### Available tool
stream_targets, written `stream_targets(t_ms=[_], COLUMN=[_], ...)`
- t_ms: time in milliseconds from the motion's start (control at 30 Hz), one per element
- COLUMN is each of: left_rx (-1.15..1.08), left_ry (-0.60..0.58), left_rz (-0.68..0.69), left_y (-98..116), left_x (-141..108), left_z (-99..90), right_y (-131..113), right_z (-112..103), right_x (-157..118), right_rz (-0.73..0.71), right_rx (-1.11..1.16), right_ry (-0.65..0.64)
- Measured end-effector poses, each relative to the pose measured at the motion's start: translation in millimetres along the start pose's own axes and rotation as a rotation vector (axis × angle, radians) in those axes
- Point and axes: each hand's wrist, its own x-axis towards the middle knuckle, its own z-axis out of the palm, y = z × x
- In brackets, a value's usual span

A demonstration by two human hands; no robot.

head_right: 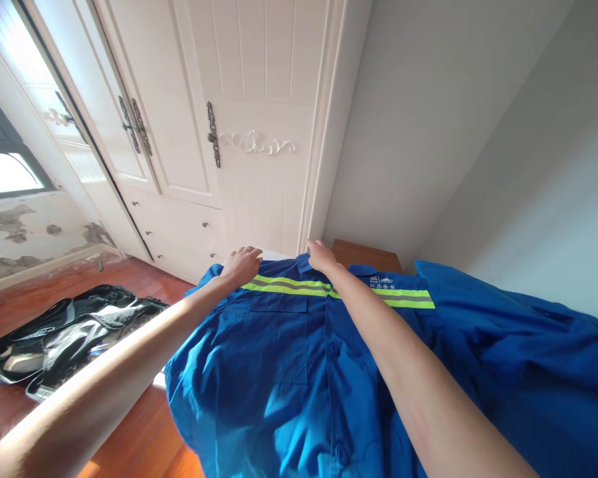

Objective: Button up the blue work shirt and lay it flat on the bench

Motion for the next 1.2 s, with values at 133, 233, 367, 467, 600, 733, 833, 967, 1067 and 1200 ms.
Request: stream_targets(t_ms=[133, 233, 367, 467, 600, 733, 833, 967, 1067, 1200], left_rx=[-0.091, -0.168, -0.216, -0.197, -0.136, -0.079, -0.037, 0.002, -0.01, -0.096], left_ry=[-0.061, -0.061, -0.036, -0.01, 0.004, -0.024, -0.013, 0.07, 0.11, -0.071], left_rz=[-0.031, -0.043, -0.086, -0.149, -0.23, -0.326, -0.378, -0.293, -0.014, 0.359], left_y=[-19.6, -34.2, -46.3, -48.8, -48.4, -53.0, -55.8, -43.2, -21.0, 1.2], left_x=[12.4, 10.1, 3.7, 1.2, -2.0, -6.1, -7.9, -15.4, -32.4, -61.7], left_z=[12.5, 11.6, -0.4, -6.0, -2.6, 1.2, -2.2, -13.4, -18.6, -7.4], right_y=[0.8, 2.7, 4.9, 1.5, -3.8, -1.8, -2.1, -9.0, -11.2, 0.6], right_z=[-1.1, -9.2, -23.3, -23.6, -12.0, -0.8, 2.9, -7.2, -25.6, -38.3], right_x=[4.7, 5.4, 4.9, 3.9, 1.7, -0.4, -3.0, -16.5, -42.5, -108.6], right_rz=[-0.049, -0.053, -0.031, -0.009, 0.04, 0.094, 0.093, 0.028, -0.041, -0.121], right_rx=[0.043, 0.089, 0.143, 0.204, 0.271, 0.254, 0.195, 0.084, -0.01, -0.099], right_ry=[-0.178, -0.213, -0.089, -0.061, -0.054, -0.014, -0.004, 0.029, 0.075, 0.12])
